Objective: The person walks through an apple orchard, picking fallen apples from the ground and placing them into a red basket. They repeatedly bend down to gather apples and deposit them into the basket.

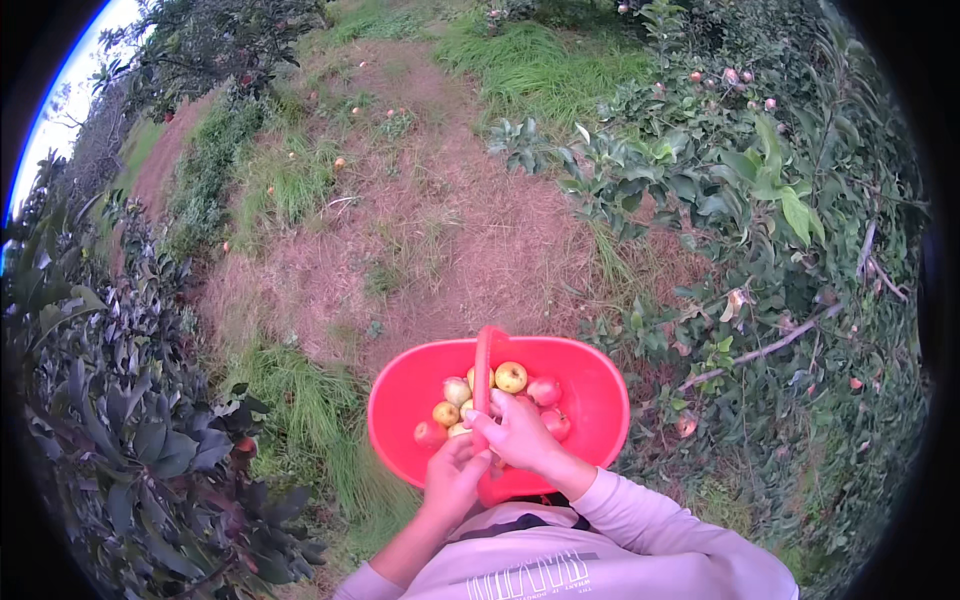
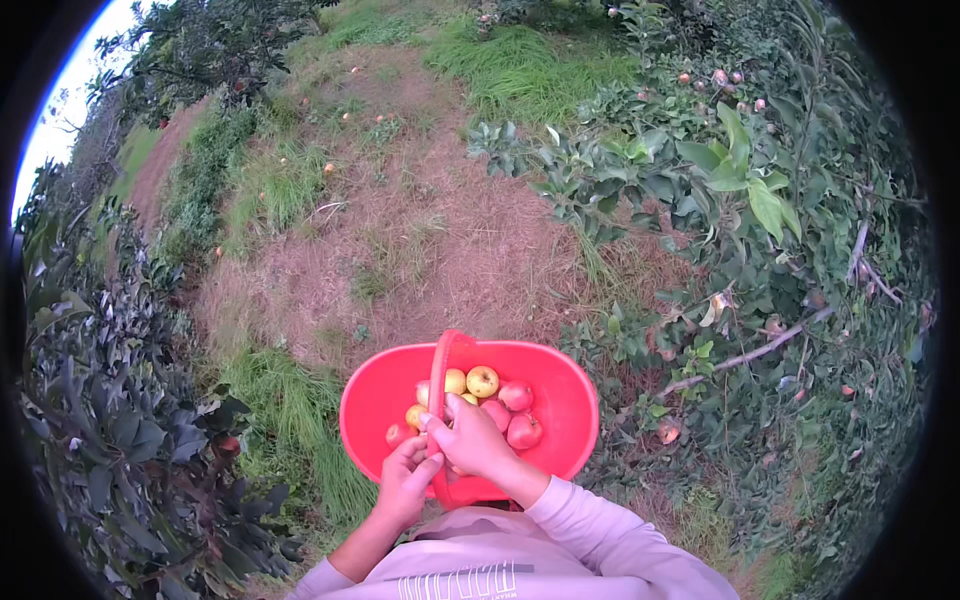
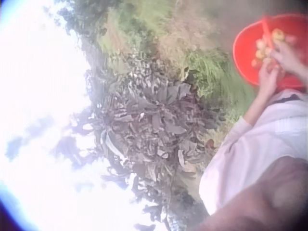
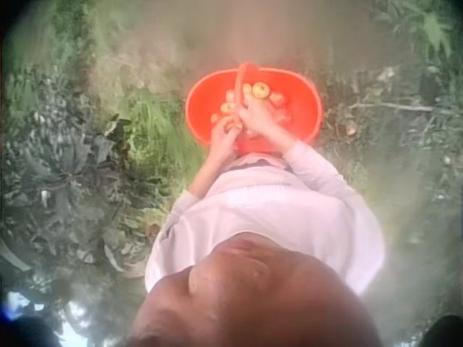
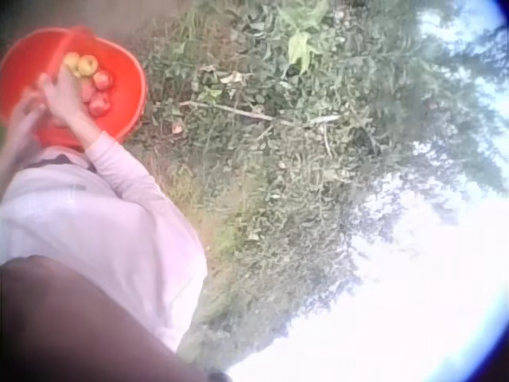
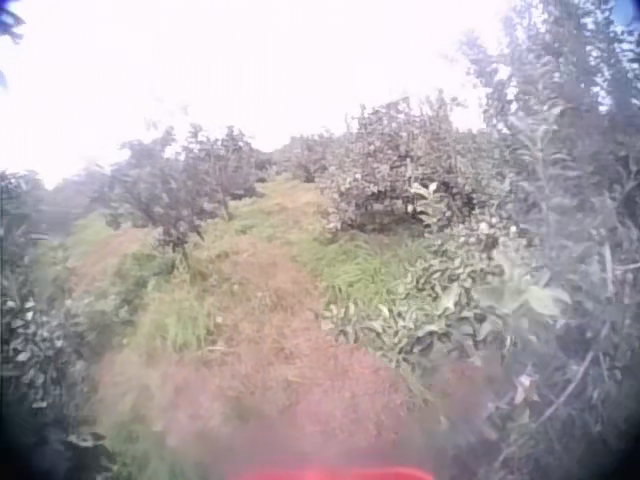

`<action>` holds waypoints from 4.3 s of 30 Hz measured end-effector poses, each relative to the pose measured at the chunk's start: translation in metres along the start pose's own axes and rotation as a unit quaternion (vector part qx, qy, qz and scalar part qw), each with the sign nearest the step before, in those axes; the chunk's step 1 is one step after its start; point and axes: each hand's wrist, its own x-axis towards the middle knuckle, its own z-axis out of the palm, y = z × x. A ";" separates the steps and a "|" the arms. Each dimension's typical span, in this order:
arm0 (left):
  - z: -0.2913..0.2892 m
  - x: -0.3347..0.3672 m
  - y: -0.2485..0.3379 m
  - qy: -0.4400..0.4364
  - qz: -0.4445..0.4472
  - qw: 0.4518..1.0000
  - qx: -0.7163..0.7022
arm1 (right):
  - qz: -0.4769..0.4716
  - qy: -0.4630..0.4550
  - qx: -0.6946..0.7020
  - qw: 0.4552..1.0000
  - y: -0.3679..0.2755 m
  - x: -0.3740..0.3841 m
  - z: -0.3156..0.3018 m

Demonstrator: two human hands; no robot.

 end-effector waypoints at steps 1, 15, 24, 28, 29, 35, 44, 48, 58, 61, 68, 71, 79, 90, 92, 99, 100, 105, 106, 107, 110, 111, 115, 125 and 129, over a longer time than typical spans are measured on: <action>-0.002 0.014 0.017 0.013 0.005 1.000 -0.012 | -0.008 -0.009 0.026 1.000 -0.008 0.022 -0.002; -0.052 0.276 0.133 0.192 -0.011 0.980 -0.046 | 0.017 -0.211 -0.020 0.977 -0.085 0.346 -0.052; -0.054 0.392 0.235 0.254 0.008 0.961 -0.107 | -0.041 -0.240 -0.089 0.966 -0.171 0.485 -0.085; -0.074 0.454 0.263 0.253 0.017 0.963 -0.087 | 0.011 -0.210 -0.042 0.977 -0.211 0.544 -0.086; -0.073 0.479 0.274 0.212 0.013 0.974 -0.080 | 0.034 -0.222 0.049 0.973 -0.193 0.577 -0.096; -0.124 0.613 0.336 0.113 0.015 0.985 -0.129 | 0.065 -0.113 0.045 0.990 -0.246 0.709 -0.109; -0.242 0.762 0.413 0.035 -0.039 0.998 -0.027 | 0.153 -0.089 0.035 0.983 -0.334 0.888 -0.074; -0.276 0.808 0.442 0.010 -0.040 0.999 -0.034 | 0.147 -0.069 0.027 0.986 -0.372 0.943 -0.058; -0.350 0.894 0.527 0.071 -0.041 0.996 -0.017 | 0.168 -0.108 0.036 0.979 -0.428 1.075 -0.025; -0.362 0.928 0.541 0.097 -0.046 0.991 -0.082 | 0.159 -0.149 0.046 0.975 -0.417 1.126 -0.026; -0.378 1.032 0.569 0.234 -0.101 0.938 -0.236 | 0.180 -0.255 0.017 0.950 -0.380 1.259 -0.023; -0.394 1.079 0.573 0.291 -0.181 0.916 -0.210 | 0.145 -0.323 -0.098 0.930 -0.376 1.312 -0.020; -0.416 1.211 0.588 0.337 -0.219 0.894 -0.198 | 0.210 -0.381 -0.211 0.876 -0.388 1.443 -0.032; -0.468 1.388 0.469 0.292 -0.168 0.897 -0.286 | 0.174 -0.280 -0.384 0.862 -0.258 1.616 -0.032; -0.477 1.409 0.457 0.265 -0.208 0.891 -0.305 | 0.194 -0.260 -0.417 0.849 -0.241 1.636 -0.030; -0.515 1.461 0.368 0.187 -0.211 0.926 -0.250 | 0.236 -0.231 -0.459 0.825 -0.162 1.685 -0.024; -0.521 1.460 0.364 0.183 -0.209 0.927 -0.251 | 0.252 -0.234 -0.478 0.809 -0.154 1.691 -0.027; -0.600 1.437 0.382 0.143 -0.198 0.931 -0.271 | 0.225 -0.223 -0.548 0.774 -0.137 1.681 -0.031; -0.614 1.432 0.371 0.165 -0.197 0.922 -0.289 | 0.219 -0.213 -0.549 0.778 -0.135 1.680 -0.027; -0.625 1.431 0.363 0.181 -0.194 0.915 -0.305 | 0.227 -0.188 -0.557 0.776 -0.142 1.682 -0.019; -0.682 1.443 0.368 0.285 -0.190 0.887 -0.310 | 0.121 -0.113 -0.584 0.795 -0.177 1.688 0.028; -0.693 1.451 0.364 0.323 -0.171 0.872 -0.325 | -0.003 -0.086 -0.586 0.806 -0.185 1.697 0.043; -0.721 1.460 0.360 0.400 -0.151 0.839 -0.337 | -0.140 -0.181 -0.521 0.822 -0.160 1.754 0.100; -0.734 1.464 0.383 0.312 -0.219 0.855 -0.351 | -0.195 -0.227 -0.677 0.673 -0.049 1.930 0.229; -0.737 1.463 0.383 0.319 -0.210 0.845 -0.375 | -0.123 -0.214 -0.717 0.651 -0.040 1.948 0.238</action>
